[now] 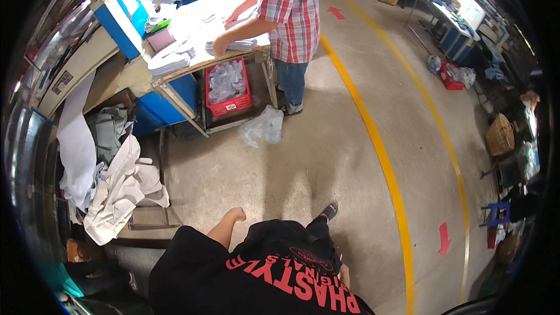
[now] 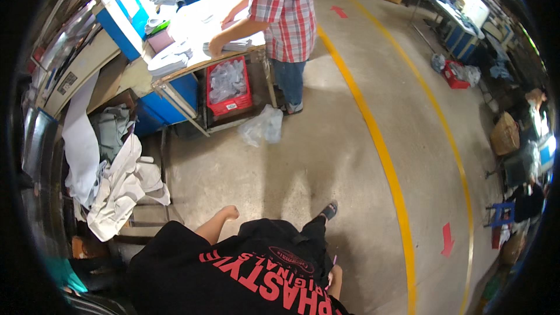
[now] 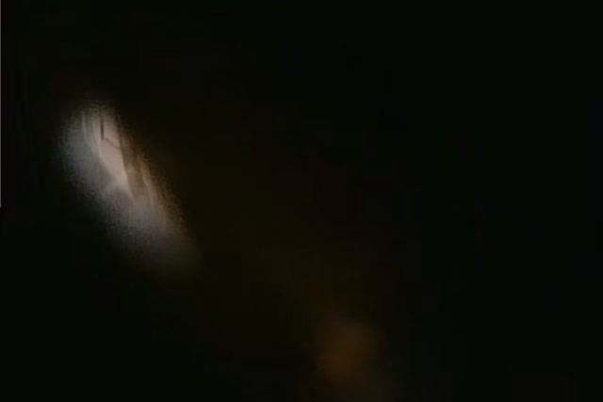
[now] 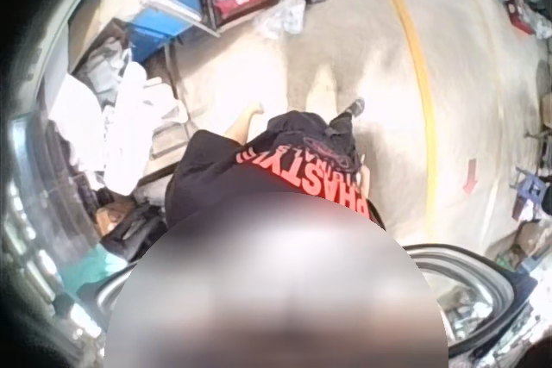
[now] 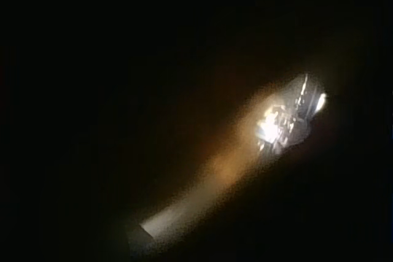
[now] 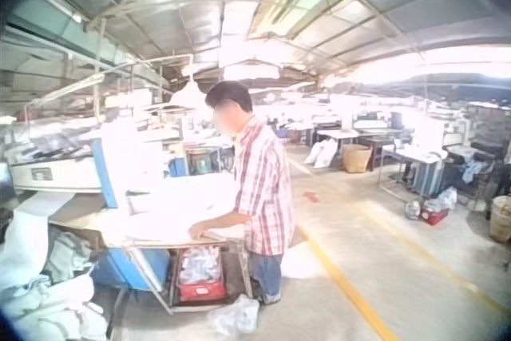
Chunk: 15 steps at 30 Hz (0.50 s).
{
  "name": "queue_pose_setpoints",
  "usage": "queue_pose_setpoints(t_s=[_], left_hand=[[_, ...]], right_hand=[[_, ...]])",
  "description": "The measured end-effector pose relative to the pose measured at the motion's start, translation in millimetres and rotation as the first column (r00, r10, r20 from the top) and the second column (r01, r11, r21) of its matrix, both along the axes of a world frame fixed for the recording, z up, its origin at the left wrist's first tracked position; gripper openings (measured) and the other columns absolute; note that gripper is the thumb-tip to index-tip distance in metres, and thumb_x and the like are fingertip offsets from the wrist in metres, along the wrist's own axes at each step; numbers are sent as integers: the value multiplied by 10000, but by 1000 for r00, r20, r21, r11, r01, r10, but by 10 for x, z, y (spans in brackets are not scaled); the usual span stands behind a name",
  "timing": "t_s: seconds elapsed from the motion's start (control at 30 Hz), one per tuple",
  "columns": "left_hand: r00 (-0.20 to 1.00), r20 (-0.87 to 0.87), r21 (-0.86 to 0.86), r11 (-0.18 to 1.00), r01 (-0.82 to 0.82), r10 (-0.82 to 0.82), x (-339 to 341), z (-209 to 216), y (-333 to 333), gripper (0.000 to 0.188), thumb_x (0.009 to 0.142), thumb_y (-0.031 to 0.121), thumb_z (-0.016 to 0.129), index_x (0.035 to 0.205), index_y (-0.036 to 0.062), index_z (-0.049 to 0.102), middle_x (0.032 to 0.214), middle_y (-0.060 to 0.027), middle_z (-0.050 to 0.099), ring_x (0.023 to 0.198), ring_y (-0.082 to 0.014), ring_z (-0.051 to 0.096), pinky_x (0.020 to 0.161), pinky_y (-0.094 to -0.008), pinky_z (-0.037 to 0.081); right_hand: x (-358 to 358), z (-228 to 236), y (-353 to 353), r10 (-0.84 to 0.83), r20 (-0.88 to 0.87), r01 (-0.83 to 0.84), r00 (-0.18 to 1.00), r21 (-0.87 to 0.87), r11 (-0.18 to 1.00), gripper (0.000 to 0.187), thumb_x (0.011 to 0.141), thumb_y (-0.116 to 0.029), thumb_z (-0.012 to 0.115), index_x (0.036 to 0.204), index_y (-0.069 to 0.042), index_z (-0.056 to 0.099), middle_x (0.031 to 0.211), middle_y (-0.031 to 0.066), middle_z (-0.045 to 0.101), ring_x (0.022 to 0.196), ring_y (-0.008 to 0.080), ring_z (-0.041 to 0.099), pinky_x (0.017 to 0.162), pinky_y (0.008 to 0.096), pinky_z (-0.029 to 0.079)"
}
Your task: The person places white shoe insoles into a clear plastic bag, seals the bag, and walks to a work table. At the table, the person writes on a paper label with a pink pen, attaches the label to a stack of insoles, and places the stack on the table.
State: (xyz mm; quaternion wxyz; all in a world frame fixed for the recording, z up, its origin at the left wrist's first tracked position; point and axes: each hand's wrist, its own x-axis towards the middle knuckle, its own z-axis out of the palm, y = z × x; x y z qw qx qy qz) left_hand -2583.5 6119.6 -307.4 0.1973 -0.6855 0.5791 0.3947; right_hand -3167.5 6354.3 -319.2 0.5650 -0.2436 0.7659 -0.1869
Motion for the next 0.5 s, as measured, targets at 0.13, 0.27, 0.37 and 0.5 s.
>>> queue_pose_setpoints(t_s=[0.13, 0.27, 0.37, 0.5], left_hand=[[957, -46, 187, 944, -273, 286, -681, 133, -192, 352, 873, 263, 621, 1066, 36, 808, 1080, -203, 795, 995, -347, 770, 896, -442, 598], [888, -178, 64, 905, -420, 424, -1755, 386, -709, 416, 863, 312, 660, 1165, 65, 803, 1237, -224, 751, 1171, -392, 716, 1004, -457, 565], [800, -514, -186, 870, -457, 310, -2365, 682, -1126, 298, 924, 234, 627, 1149, 110, 777, 1184, -210, 760, 1155, -389, 713, 991, -459, 561], [728, -604, -283, 766, -578, 326, -2518, 1039, -1394, 257, 954, 181, 616, 1171, 115, 737, 1141, -195, 764, 1127, -395, 714, 969, -450, 563]], right_hand=[[-585, 83, -339, 48, 58, -64, 997, 342, 938, 261, 971, -319, 647, 906, -72, 703, 664, 62, 578, 556, 222, 553, 521, 416, 435], [-1276, 258, -1201, 127, 90, -154, 988, 462, 874, 194, 960, -277, 644, 907, -98, 699, 671, 45, 553, 547, 204, 517, 495, 397, 409], [-1911, 196, -2106, 210, 51, -203, 976, 551, 809, 145, 952, -245, 642, 908, -118, 696, 677, 32, 534, 539, 191, 490, 476, 383, 391], [-2504, 59, -3904, 460, -220, -404, 860, 259, 878, 187, 1006, -255, 565, 892, -134, 651, 657, 5, 475, 509, 166, 437, 423, 362, 349]])
